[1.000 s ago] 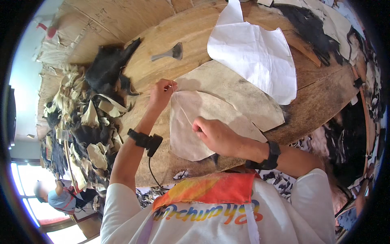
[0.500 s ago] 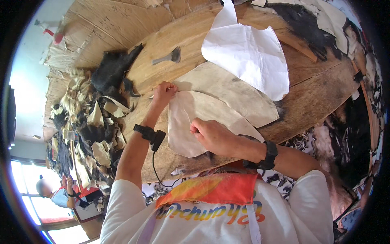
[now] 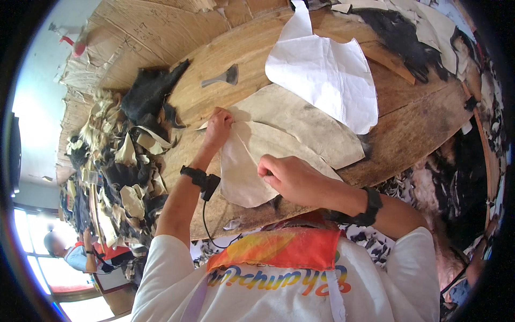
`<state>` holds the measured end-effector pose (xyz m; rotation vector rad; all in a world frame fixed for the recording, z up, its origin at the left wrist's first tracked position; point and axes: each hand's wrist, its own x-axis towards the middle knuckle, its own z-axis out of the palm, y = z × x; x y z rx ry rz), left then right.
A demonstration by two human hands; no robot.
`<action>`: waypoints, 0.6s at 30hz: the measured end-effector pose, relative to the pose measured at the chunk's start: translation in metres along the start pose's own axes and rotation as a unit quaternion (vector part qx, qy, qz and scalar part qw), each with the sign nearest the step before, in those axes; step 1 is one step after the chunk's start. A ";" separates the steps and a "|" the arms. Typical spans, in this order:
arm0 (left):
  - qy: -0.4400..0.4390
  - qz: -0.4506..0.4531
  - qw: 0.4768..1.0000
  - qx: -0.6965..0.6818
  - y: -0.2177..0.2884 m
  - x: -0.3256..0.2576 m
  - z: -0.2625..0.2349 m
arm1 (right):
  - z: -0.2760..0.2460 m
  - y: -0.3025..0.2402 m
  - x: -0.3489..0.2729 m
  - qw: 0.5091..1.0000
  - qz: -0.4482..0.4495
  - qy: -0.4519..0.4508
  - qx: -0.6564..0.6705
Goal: Cutting out pieces of leather according to a paper template using a leather knife.
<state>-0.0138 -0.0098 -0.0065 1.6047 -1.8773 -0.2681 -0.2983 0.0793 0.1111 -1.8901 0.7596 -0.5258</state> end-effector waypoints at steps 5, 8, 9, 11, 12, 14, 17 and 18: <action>-0.023 -0.002 1.000 -0.015 -0.012 -0.002 0.000 | -0.036 -0.047 -0.012 0.958 -0.049 -0.267 0.094; -0.012 0.007 1.000 0.003 0.000 -0.002 0.000 | -0.038 -0.072 -0.018 0.928 -0.181 -0.287 0.155; -0.008 0.006 1.000 0.004 -0.001 -0.002 -0.001 | -0.037 -0.077 -0.011 0.927 -0.183 -0.290 0.153; -0.003 -0.027 1.000 -0.002 -0.010 -0.005 -0.006 | -0.032 -0.087 0.015 0.895 -0.142 -0.377 0.191; -0.001 -0.028 1.000 -0.004 -0.009 -0.003 -0.010 | -0.026 -0.091 0.027 0.895 -0.156 -0.359 0.212; -0.085 -0.189 0.968 -0.139 0.007 0.009 -0.028 | -0.012 -0.083 0.060 0.946 -0.173 -0.203 0.183; -0.057 -0.098 0.834 -0.540 0.057 -0.001 -0.053 | -0.009 -0.041 0.134 0.980 -0.098 0.043 0.169; -0.150 -0.040 0.830 -0.536 0.037 -0.002 -0.067 | -0.005 -0.023 0.160 0.983 -0.087 0.114 0.115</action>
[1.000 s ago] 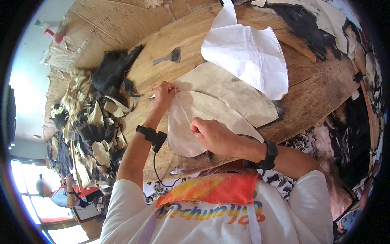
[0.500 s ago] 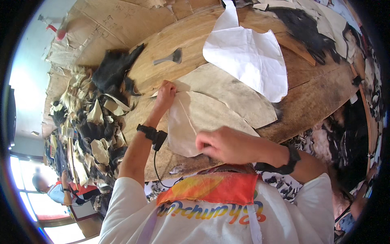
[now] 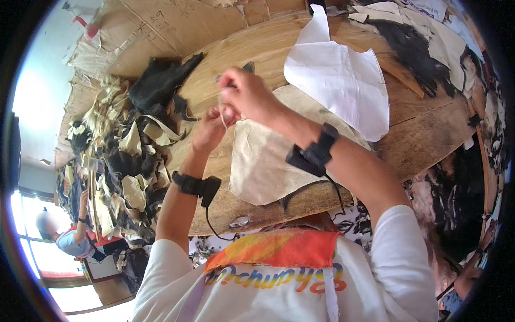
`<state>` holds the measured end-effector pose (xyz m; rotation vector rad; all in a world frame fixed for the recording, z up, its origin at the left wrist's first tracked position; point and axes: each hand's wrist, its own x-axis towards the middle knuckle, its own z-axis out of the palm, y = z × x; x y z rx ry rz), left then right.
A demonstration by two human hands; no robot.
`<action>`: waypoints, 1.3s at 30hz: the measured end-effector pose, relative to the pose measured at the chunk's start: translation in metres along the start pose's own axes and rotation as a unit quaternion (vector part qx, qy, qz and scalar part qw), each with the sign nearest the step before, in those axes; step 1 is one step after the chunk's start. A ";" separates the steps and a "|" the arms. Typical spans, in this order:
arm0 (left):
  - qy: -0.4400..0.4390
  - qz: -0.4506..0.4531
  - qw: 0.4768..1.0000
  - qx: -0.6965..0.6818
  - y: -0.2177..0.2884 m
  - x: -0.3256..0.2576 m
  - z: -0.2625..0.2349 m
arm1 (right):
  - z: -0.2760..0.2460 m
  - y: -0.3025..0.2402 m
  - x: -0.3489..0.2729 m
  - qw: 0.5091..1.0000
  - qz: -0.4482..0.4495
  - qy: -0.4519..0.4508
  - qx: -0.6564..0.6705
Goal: Cutting out pieces of leather according to a paper template using a leather knife.
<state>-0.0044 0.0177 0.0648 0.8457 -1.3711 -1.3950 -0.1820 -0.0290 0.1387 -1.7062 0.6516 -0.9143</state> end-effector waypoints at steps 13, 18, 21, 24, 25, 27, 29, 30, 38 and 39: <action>0.126 -0.067 0.861 0.488 -0.052 0.016 -0.018 | -0.013 0.028 -0.142 0.975 0.101 -0.141 -0.136; 0.099 -0.094 0.860 0.491 -0.064 0.030 -0.028 | -0.019 -0.003 -0.145 0.971 0.123 -0.175 -0.111; 0.104 -0.038 0.854 0.508 -0.097 0.026 -0.046 | -0.019 -0.035 -0.147 0.970 0.069 -0.204 -0.110; 0.246 -0.036 0.832 0.496 -0.125 0.018 -0.041 | -0.024 -0.082 -0.140 0.931 0.116 -0.334 -0.084; 0.180 -0.049 0.795 0.577 -0.118 0.028 -0.028 | -0.033 -0.089 -0.139 0.925 0.109 -0.360 -0.054; 0.175 -0.030 0.787 0.591 -0.116 0.034 -0.014 | -0.038 -0.094 -0.142 0.935 0.053 -0.350 0.000; 0.221 -0.024 0.783 0.581 -0.128 0.029 -0.019 | -0.029 -0.089 -0.131 0.927 0.064 -0.360 0.080; 0.262 -0.027 0.804 0.532 -0.126 0.028 -0.013 | -0.025 -0.088 -0.122 0.924 0.059 -0.369 0.079; 0.023 0.055 0.974 0.217 -0.033 0.019 0.011 | 0.004 0.018 0.010 0.999 0.040 -0.019 0.024; 0.019 0.054 0.994 0.097 -0.023 0.019 0.026 | -0.009 0.040 0.017 0.997 0.074 -0.002 0.004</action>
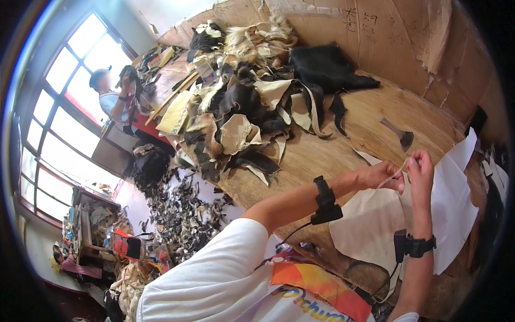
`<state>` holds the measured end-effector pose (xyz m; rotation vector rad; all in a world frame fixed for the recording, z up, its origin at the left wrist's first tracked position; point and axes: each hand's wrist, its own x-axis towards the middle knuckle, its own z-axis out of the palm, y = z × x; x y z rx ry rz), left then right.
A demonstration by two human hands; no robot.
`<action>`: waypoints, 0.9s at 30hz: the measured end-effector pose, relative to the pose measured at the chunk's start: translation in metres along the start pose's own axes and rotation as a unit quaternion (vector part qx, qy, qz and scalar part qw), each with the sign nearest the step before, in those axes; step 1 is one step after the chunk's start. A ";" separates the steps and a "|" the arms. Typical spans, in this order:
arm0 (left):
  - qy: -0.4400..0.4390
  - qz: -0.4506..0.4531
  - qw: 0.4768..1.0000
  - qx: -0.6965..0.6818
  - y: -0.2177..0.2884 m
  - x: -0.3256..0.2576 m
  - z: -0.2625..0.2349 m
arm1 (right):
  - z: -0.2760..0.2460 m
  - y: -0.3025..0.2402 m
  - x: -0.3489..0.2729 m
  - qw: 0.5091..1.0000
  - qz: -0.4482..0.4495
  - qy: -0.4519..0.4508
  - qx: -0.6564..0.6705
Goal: Cutting out pieces of leather according to a paper template using a leather knife.
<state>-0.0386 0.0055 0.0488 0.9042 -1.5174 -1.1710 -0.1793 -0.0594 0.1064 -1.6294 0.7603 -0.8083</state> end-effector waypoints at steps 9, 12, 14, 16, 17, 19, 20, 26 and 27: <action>0.290 -0.193 0.912 0.216 -0.060 -0.032 -0.050 | 0.014 0.047 -0.116 0.992 -0.001 -0.067 -0.111; 0.133 -0.228 0.891 0.368 -0.034 -0.014 -0.045 | 0.008 0.034 -0.141 0.989 0.036 -0.080 -0.115; 0.093 -0.175 0.878 0.435 -0.028 -0.017 -0.049 | 0.012 0.032 -0.143 0.983 0.018 -0.108 -0.144; 0.077 -0.122 0.876 0.461 -0.030 -0.019 -0.052 | 0.018 0.032 -0.141 0.980 0.015 -0.116 -0.161; 0.063 -0.113 0.879 0.460 -0.032 -0.016 -0.051 | 0.019 0.030 -0.142 0.982 0.026 -0.100 -0.161; 0.043 -0.102 0.882 0.459 -0.038 -0.012 -0.049 | 0.021 0.027 -0.143 0.980 -0.001 -0.117 -0.160; 0.047 -0.096 0.885 0.453 -0.041 -0.010 -0.048 | 0.022 0.025 -0.144 0.981 0.003 -0.109 -0.159; 0.044 -0.068 0.897 0.434 -0.053 -0.003 -0.045 | 0.016 0.023 -0.153 0.982 -0.007 -0.118 -0.150; 0.051 -0.070 0.902 0.423 -0.055 -0.002 -0.045 | 0.012 0.013 -0.153 0.980 0.025 -0.131 -0.145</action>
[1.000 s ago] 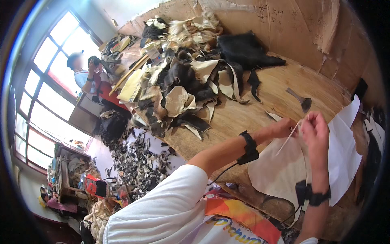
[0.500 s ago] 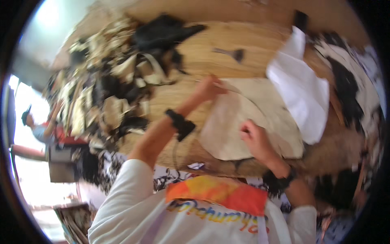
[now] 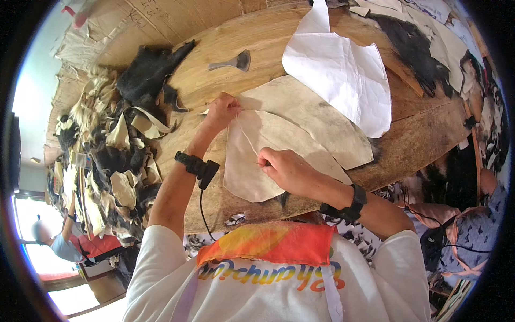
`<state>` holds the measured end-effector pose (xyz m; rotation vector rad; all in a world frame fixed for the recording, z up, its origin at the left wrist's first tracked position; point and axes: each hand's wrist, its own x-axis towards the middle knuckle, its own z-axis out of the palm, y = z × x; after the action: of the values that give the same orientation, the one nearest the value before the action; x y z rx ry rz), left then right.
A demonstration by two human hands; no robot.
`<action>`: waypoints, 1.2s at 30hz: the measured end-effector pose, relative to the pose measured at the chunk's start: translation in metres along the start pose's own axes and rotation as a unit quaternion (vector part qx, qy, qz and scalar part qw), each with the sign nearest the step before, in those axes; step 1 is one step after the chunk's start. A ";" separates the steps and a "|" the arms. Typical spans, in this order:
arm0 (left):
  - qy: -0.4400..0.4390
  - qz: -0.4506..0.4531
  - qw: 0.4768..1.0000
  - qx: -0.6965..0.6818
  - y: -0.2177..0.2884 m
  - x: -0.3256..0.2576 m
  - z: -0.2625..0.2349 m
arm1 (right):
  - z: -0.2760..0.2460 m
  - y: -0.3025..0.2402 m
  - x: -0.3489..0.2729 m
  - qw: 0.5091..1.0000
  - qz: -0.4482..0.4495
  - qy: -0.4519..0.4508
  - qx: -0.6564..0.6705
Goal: Cutting out pieces of leather according to a paper template using a leather knife.
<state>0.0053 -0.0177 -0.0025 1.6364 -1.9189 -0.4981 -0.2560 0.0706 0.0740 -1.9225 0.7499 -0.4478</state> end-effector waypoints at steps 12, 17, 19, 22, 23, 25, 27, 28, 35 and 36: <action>0.056 0.017 0.998 0.015 0.002 -0.003 0.006 | -0.132 -0.035 -0.077 0.962 0.072 -0.002 0.262; 0.027 0.018 0.999 -0.019 0.012 -0.011 -0.012 | -0.116 0.011 -0.032 0.973 0.002 0.201 -0.115; 0.032 0.047 0.998 -0.008 0.024 -0.025 -0.017 | -0.098 0.016 -0.009 0.986 0.008 0.151 -0.077; -0.023 0.108 0.989 0.096 0.035 -0.047 -0.016 | -0.063 0.019 0.030 0.990 -0.004 0.096 -0.102; -0.047 0.109 0.985 0.128 0.035 -0.051 -0.012 | -0.054 0.018 0.044 0.983 0.025 0.083 -0.161; -0.069 0.106 0.979 0.163 0.037 -0.055 -0.011 | -0.037 0.024 0.064 0.972 0.053 0.068 -0.220; -0.107 0.064 0.975 0.182 0.040 -0.057 -0.012 | -0.023 0.034 0.075 0.954 0.002 0.112 -0.279; -0.106 0.062 0.976 0.181 0.038 -0.059 -0.011 | -0.018 0.040 0.079 0.954 0.001 0.110 -0.281; -0.078 0.068 0.976 0.190 0.034 -0.061 -0.009 | -0.002 0.057 0.096 0.932 0.035 0.058 -0.356; -0.081 0.061 0.976 0.192 0.033 -0.061 -0.009 | -0.002 0.055 0.097 0.933 0.042 0.047 -0.355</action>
<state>-0.0090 0.0491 0.0137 1.7381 -2.3351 -0.2247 -0.2026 -0.0135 0.0243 -2.5336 1.1642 -0.2255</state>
